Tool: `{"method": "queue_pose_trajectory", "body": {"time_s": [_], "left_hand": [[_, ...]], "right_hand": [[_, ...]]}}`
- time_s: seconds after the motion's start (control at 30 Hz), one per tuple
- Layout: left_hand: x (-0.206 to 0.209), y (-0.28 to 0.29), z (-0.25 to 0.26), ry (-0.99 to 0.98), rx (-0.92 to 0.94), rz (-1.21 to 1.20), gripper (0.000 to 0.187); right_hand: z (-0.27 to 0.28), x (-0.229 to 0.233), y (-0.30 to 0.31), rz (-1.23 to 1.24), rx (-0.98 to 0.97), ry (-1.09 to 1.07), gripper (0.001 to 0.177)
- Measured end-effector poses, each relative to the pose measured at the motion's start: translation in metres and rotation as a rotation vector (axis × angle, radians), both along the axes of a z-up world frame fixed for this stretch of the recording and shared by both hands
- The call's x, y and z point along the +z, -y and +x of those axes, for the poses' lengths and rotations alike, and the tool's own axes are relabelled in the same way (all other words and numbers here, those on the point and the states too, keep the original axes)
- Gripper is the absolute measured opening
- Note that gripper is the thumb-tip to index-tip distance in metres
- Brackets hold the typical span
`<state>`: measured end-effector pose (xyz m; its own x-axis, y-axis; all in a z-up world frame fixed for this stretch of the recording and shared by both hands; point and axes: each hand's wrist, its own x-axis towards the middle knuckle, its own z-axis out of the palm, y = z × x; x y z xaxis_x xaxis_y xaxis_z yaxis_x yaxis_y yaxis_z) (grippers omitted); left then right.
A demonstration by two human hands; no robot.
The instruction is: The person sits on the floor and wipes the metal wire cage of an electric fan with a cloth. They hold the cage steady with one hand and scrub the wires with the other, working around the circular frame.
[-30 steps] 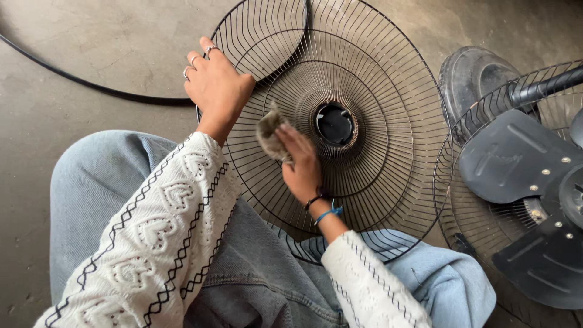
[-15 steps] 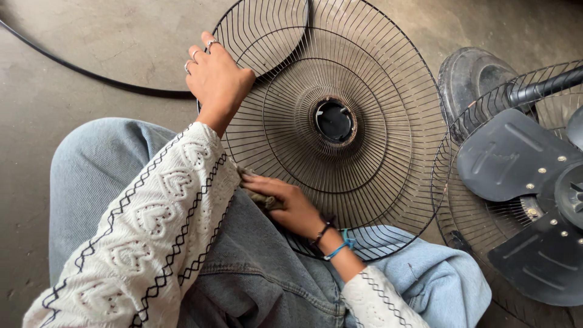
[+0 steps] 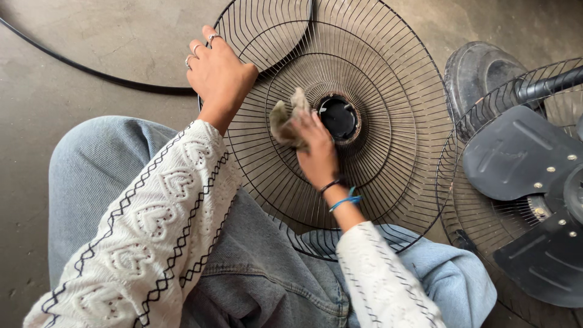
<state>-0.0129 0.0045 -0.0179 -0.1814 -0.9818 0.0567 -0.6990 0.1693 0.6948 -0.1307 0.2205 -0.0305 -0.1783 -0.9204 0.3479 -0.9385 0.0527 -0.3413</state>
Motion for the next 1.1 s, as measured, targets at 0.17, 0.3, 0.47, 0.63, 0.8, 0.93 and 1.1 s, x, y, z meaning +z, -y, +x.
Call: {"method": "queue_pose_trajectory", "body": {"time_s": [0.17,0.3,0.47,0.63,0.8,0.93,1.1], "left_hand": [[0.004,0.001,-0.003,0.001,0.013,0.039,0.092],[0.003,0.000,-0.001,0.006,0.021,0.011,0.090],[0.001,0.001,-0.003,0.017,0.003,0.036,0.092],[0.000,0.001,-0.003,0.018,0.012,0.048,0.092],[-0.004,0.003,-0.002,0.006,-0.023,0.037,0.090],[-0.004,0.005,-0.003,0.014,-0.027,0.040,0.091],[-0.001,0.005,-0.002,-0.001,-0.030,0.042,0.091]], "right_hand": [[0.029,-0.035,-0.011,0.100,-0.015,0.044,0.067],[0.045,-0.031,-0.023,0.157,0.067,0.126,0.058],[0.072,-0.003,-0.045,0.251,0.264,0.359,0.068],[0.075,0.020,-0.053,0.367,0.274,0.532,0.057],[0.047,0.039,-0.057,0.401,0.151,0.646,0.061],[0.008,0.050,-0.044,-0.113,0.001,0.365,0.050],[-0.010,0.020,-0.041,-0.020,-0.101,-0.040,0.051]]}}
